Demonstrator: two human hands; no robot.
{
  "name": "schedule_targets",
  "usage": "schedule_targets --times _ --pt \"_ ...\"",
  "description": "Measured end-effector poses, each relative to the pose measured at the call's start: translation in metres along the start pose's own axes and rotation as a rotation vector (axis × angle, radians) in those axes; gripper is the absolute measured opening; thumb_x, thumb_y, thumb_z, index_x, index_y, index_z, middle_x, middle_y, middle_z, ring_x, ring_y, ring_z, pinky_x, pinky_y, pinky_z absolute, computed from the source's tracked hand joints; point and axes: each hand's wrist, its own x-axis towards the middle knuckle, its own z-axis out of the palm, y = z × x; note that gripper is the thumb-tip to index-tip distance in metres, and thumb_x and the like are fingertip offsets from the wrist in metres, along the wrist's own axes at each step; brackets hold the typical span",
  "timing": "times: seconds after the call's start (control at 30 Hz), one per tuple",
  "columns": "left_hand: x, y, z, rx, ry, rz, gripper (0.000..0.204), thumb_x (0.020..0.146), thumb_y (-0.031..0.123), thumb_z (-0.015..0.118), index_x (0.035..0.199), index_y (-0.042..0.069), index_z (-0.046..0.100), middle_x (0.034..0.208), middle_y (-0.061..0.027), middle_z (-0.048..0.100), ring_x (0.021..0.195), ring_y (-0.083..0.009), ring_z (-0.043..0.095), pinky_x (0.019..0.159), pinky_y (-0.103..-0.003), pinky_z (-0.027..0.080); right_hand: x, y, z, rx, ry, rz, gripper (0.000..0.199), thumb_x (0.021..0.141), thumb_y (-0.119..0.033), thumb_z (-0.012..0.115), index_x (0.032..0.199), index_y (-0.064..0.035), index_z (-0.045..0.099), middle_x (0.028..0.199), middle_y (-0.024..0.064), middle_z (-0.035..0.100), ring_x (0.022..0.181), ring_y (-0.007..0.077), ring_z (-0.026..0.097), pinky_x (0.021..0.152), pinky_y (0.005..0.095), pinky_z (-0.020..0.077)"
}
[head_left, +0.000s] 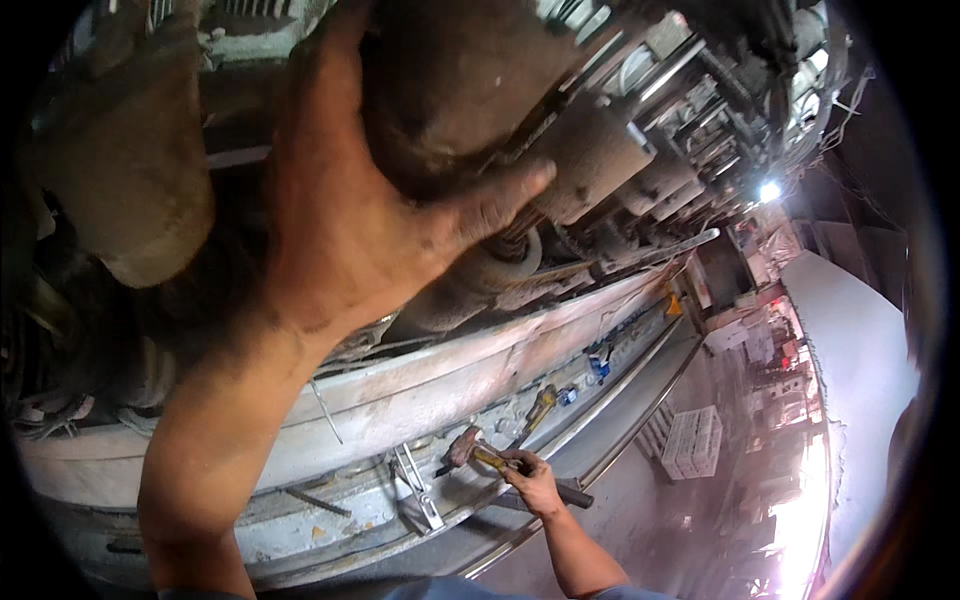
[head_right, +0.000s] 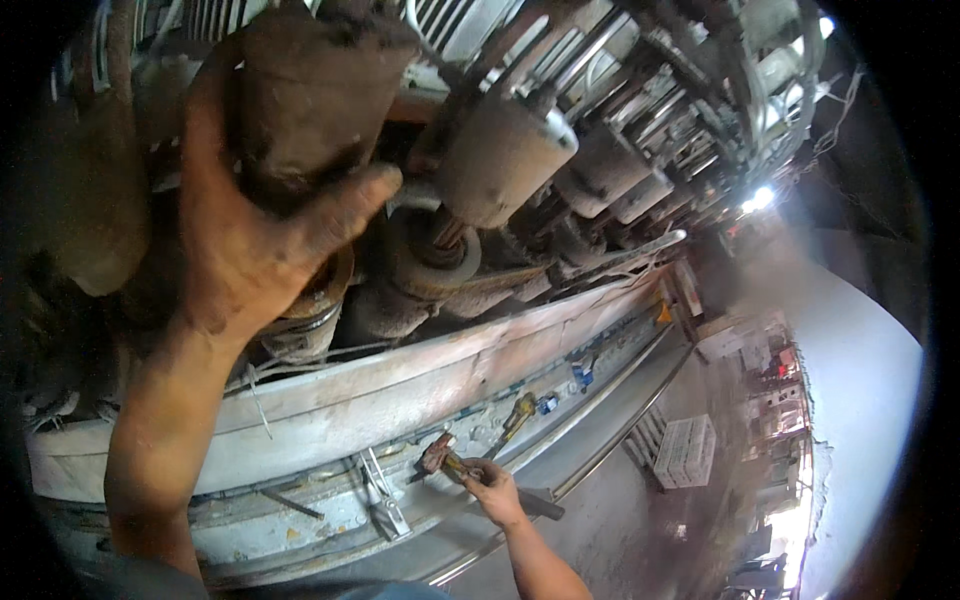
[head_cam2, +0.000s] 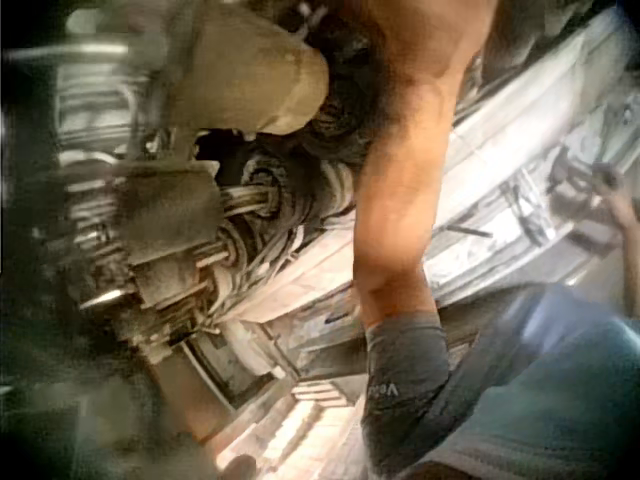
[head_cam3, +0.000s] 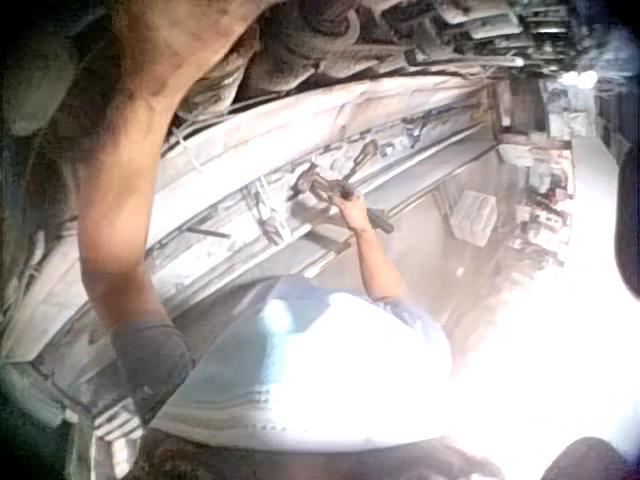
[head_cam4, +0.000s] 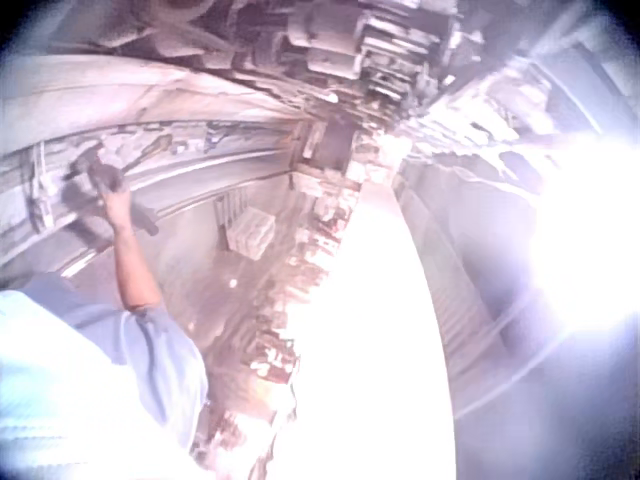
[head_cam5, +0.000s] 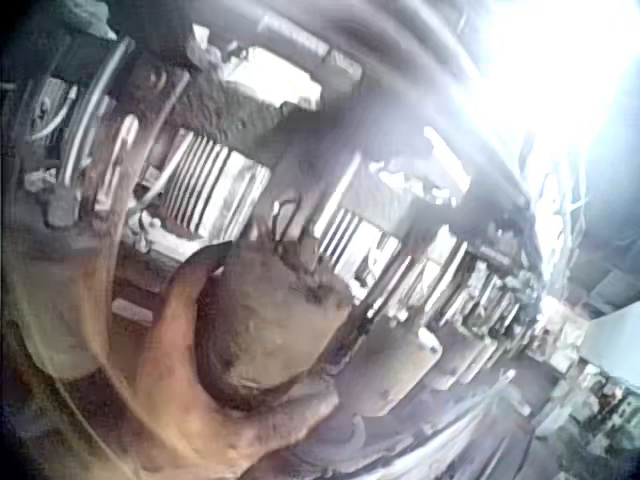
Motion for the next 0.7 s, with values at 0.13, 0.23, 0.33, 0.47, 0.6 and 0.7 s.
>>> schedule_targets --times 0.13,0.23,0.33,0.47,0.6,0.7 --pt "0.029 0.034 -0.017 0.129 -0.080 -0.231 0.095 0.075 0.027 0.095 0.150 0.006 0.040 0.132 -0.0170 0.059 0.123 -0.0288 0.060 0.106 -0.042 0.054 -0.022 -0.068 -0.006 -0.107 0.102 0.033 0.024 0.097 -0.010 0.073 0.118 0.0021 0.071 0.103 0.0069 0.072 0.090 0.0125 0.065 0.079 0.0279 0.0531" --pt "0.042 0.037 -0.024 0.229 -0.093 -0.218 0.094 0.074 0.025 0.095 0.148 0.004 0.042 0.131 -0.0176 0.059 0.119 -0.0296 0.063 0.103 -0.041 0.054 -0.032 -0.114 0.013 -0.003 0.161 -0.264 0.020 0.100 -0.019 0.069 0.101 0.0008 0.069 0.088 0.0039 0.066 0.082 0.0135 0.061 0.075 0.0306 0.0504" --pt "0.051 0.046 -0.028 0.255 -0.126 -0.227 0.093 0.074 0.027 0.094 0.148 0.004 0.042 0.133 -0.0181 0.057 0.122 -0.0325 0.060 0.106 -0.045 0.050 -0.005 -0.080 0.004 -0.372 0.349 -0.414 0.031 0.104 -0.037 0.062 0.097 -0.0067 0.064 0.076 -0.0001 0.057 0.071 0.0132 0.054 0.066 0.0328 0.0458" --pt "0.042 0.048 -0.028 0.263 -0.076 -0.204 0.094 0.073 0.032 0.093 0.148 0.005 0.043 0.131 -0.0197 0.054 0.123 -0.0348 0.054 0.106 -0.048 0.045 -0.025 -0.225 0.020 0.589 -0.195 0.217 0.037 0.100 -0.053 0.063 0.099 -0.0167 0.053 0.069 -0.0032 0.043 0.062 0.0143 0.043 0.058 0.0312 0.0376" --pt "0.042 0.047 -0.031 0.225 -0.003 -0.134 0.093 0.070 0.032 0.094 0.146 0.006 0.046 0.124 -0.0212 0.054 0.116 -0.0378 0.053 0.098 -0.051 0.045 -0.040 -0.322 0.041 0.659 -0.147 -0.019 0.029 0.105 -0.041 0.060 0.120 -0.0165 0.059 0.077 -0.0029 0.051 0.064 0.0128 0.048 0.059 0.0281 0.0409" --pt "0.043 0.050 -0.036 0.213 -0.075 -0.168 0.096 0.074 0.036 0.093 0.150 0.008 0.041 0.132 -0.0202 0.053 0.122 -0.0354 0.054 0.102 -0.048 0.046 -0.067 -0.293 0.034 0.360 -0.288 0.126 0.041 0.107 -0.034 0.059 0.138 -0.0074 0.057 0.082 -0.0018 0.053 0.070 0.0114 0.050 0.061 0.0245 0.0402"
